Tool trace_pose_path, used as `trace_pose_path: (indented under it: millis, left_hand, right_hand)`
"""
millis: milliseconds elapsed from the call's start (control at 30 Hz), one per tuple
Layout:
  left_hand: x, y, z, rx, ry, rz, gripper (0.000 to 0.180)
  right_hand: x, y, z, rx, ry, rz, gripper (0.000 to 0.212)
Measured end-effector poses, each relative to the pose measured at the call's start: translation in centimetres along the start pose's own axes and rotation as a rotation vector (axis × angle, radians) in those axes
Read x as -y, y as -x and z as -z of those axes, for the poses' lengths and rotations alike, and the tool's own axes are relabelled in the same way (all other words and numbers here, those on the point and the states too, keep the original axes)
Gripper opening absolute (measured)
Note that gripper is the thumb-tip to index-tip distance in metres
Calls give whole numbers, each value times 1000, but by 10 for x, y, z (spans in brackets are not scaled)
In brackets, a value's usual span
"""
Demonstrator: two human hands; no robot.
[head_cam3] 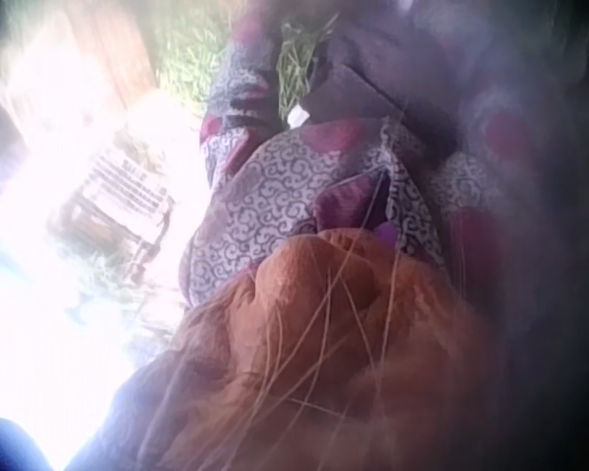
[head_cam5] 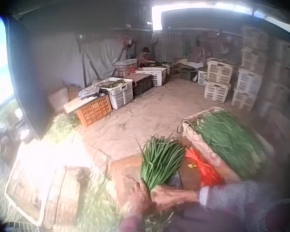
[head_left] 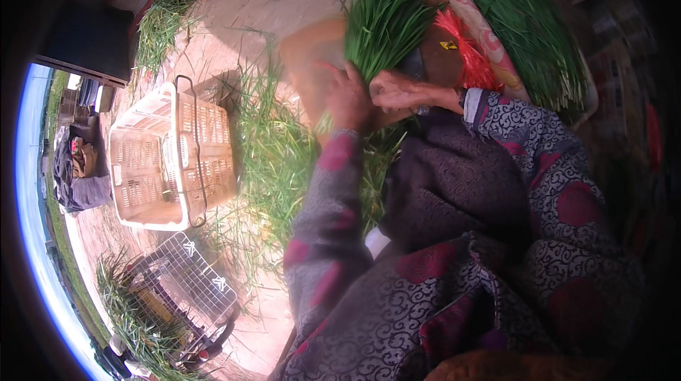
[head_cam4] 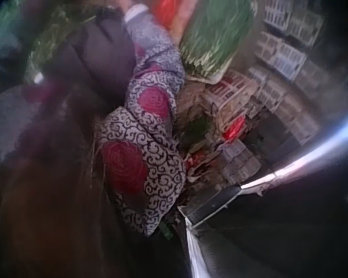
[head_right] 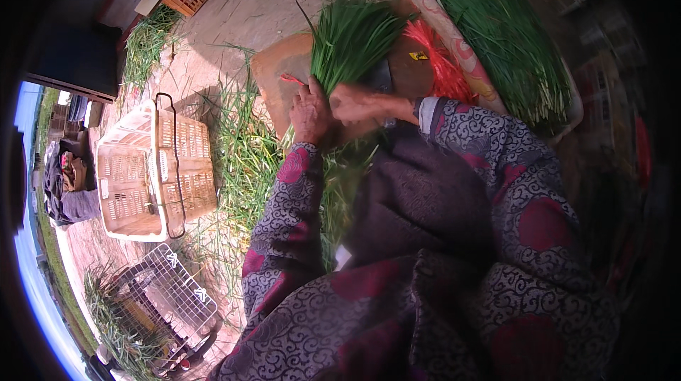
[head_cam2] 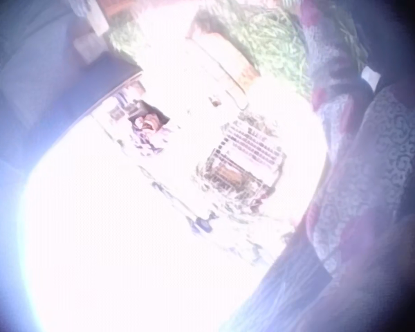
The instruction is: The person gathers a bundle of green leafy vegetables by hand, aligns them on a wooden board, and trims the root ends using a knife before tying the bundle with red string.
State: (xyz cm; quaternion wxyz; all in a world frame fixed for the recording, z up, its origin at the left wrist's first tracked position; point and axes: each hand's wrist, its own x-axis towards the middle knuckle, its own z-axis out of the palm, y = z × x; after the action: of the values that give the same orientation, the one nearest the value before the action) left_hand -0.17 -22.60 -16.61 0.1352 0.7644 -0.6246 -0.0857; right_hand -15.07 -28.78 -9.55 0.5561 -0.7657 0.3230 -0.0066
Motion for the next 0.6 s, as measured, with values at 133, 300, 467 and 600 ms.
trace_pose_path:
  millis: [133,300,467,600]
  left_hand:
    - [20,8,-3,-208,-94,-211,101]
    - [18,-4,-3,-43,73,2,103]
    - [21,-7,-5,-28,85,-25,104]
    - [21,-3,-5,-34,19,-12,109]
  right_hand:
    - [36,-41,18,131,479,221,23]
    - [44,-129,42,-136,491,253,27]
    - [14,-193,23,-168,618,257,27]
    - [0,-217,8,-282,636,117,40]
